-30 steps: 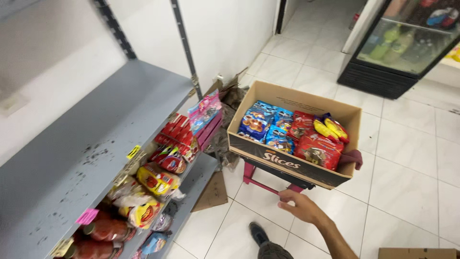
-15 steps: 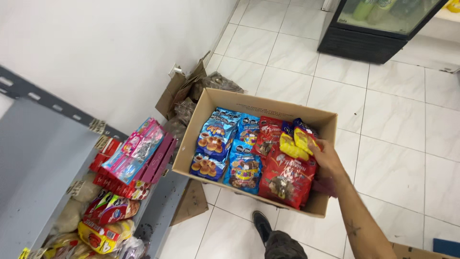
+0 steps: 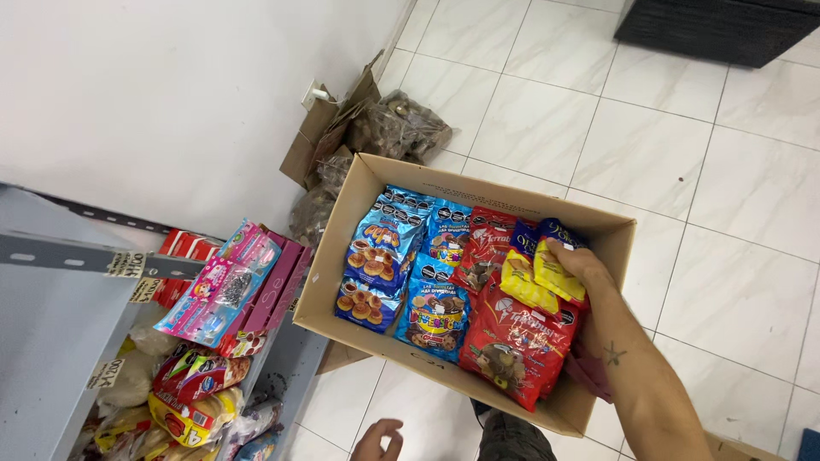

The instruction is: The person restocks a shelf by transferring bags of snacks and cookies from a cardboard box onto the shelf, arranging them in stacks.

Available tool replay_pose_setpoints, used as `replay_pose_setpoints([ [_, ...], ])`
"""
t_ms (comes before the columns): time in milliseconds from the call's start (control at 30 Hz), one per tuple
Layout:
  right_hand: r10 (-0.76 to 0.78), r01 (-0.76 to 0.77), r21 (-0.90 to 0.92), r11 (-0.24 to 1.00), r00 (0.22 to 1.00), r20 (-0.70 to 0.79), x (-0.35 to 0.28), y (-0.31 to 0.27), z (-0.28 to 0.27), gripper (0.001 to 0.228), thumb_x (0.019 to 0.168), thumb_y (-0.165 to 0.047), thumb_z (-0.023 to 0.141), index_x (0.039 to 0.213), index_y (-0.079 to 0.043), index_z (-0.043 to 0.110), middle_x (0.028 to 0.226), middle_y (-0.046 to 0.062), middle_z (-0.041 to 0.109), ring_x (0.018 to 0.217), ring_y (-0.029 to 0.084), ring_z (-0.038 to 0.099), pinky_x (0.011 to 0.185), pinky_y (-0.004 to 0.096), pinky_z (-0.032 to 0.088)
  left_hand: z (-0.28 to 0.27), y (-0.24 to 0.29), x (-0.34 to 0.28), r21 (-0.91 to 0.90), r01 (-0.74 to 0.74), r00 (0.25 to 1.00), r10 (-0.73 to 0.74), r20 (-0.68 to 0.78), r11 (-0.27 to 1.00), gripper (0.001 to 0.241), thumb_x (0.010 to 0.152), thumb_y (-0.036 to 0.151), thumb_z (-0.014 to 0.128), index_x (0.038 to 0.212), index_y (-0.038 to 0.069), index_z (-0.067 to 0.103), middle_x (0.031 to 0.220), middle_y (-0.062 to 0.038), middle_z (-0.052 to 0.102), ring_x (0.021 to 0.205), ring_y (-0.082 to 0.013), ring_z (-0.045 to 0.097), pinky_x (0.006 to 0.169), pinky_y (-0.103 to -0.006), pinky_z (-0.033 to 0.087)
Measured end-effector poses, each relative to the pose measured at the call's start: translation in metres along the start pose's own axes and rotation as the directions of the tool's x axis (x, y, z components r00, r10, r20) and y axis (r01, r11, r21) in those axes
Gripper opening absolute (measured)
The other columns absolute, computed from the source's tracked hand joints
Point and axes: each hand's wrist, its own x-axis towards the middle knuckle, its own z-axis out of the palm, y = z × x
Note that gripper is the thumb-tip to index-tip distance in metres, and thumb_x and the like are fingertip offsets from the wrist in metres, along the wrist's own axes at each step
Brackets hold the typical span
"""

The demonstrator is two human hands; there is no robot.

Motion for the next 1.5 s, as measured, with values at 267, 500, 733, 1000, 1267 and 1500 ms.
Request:
replay_pose_setpoints([
  [267,0.169,-0.192,0.207,0.959,0.978,0.121,0.06,0.009,0.006,0.108,0.082,-0.082,0.102,0.159,-0.01,0.081,0.155,0.016,0.089,0.127,0.034,0.086,0.103,0.048,0.066,-0.058,0.282,0.039,-0.194,0.002,0.968,0.047,0.245,0.981,0.049,0.119,0.045,0.076,0.166,0.032,0.08,0.164,0.002,0.086,0.145,-0.02,0.082,0.123,-0.0442,0.069],
  [500,0.027,-0.027,0.316,0.948,1.0,0.007,0.024,0.031,0.018,0.124,0.079,-0.064,0.115,0.166,0.016,0.08,0.161,0.038,0.084,0.151,0.051,0.081,0.115,0.062,0.068,-0.031,0.372,0.134,-0.468,-0.172,0.935,0.294,0.2,0.867,0.081,0.121,0.056,0.087,0.183,0.009,0.065,0.181,-0.034,0.07,0.163,-0.0524,0.073,0.133,-0.0629,0.064],
  [733,0.01,-0.035,0.271,0.962,0.996,0.091,-0.043,0.019,0.019,0.147,0.08,-0.082,0.11,0.187,0.003,0.055,0.18,0.038,0.072,0.17,0.053,0.068,0.138,0.064,0.058,-0.006,0.443,0.176,-0.7,0.239,0.899,0.12,0.422,0.673,0.107,0.122,0.077,0.083,0.196,0.006,0.052,0.19,-0.032,0.055,0.169,-0.0525,0.065,0.125,-0.0627,0.072],
  [1000,0.081,-0.126,0.406,0.905,0.989,0.125,-0.019,0.029,0.05,0.127,0.115,-0.1,0.056,0.195,-0.004,0.035,0.188,0.034,0.062,0.179,0.05,0.058,0.146,0.068,0.047,0.0,0.477,0.197,-0.183,-0.048,0.89,0.125,0.439,0.982,0.104,0.096,0.094,0.089,0.163,0.014,0.085,0.153,-0.019,0.09,0.158,-0.0367,0.079,0.137,-0.0472,0.058],
  [1267,-0.175,0.114,0.726,0.678,0.985,0.008,-0.07,0.036,0.047,0.104,0.103,-0.063,0.104,0.175,-0.004,0.059,0.162,0.028,0.061,0.153,0.045,0.065,0.121,0.061,0.059,0.016,0.408,0.194,-0.662,0.018,0.854,0.333,0.4,0.75,0.093,0.098,0.027,0.113,0.173,0.002,0.063,0.143,-0.026,0.077,0.135,-0.046,0.085,0.118,-0.0604,0.071],
  [1500,-0.438,0.345,0.655,0.672,0.899,-0.023,-0.088,0.026,0.059,0.096,0.093,-0.039,0.118,0.169,-0.013,0.065,0.162,0.025,0.068,0.149,0.045,0.077,0.109,0.054,0.068,0.045,0.35,0.169,-0.966,0.097,0.924,0.339,0.177,0.241,0.073,0.094,-0.001,0.118,0.148,0.01,0.07,0.119,-0.012,0.087,0.11,-0.0339,0.094,0.1,-0.0566,0.081],
])
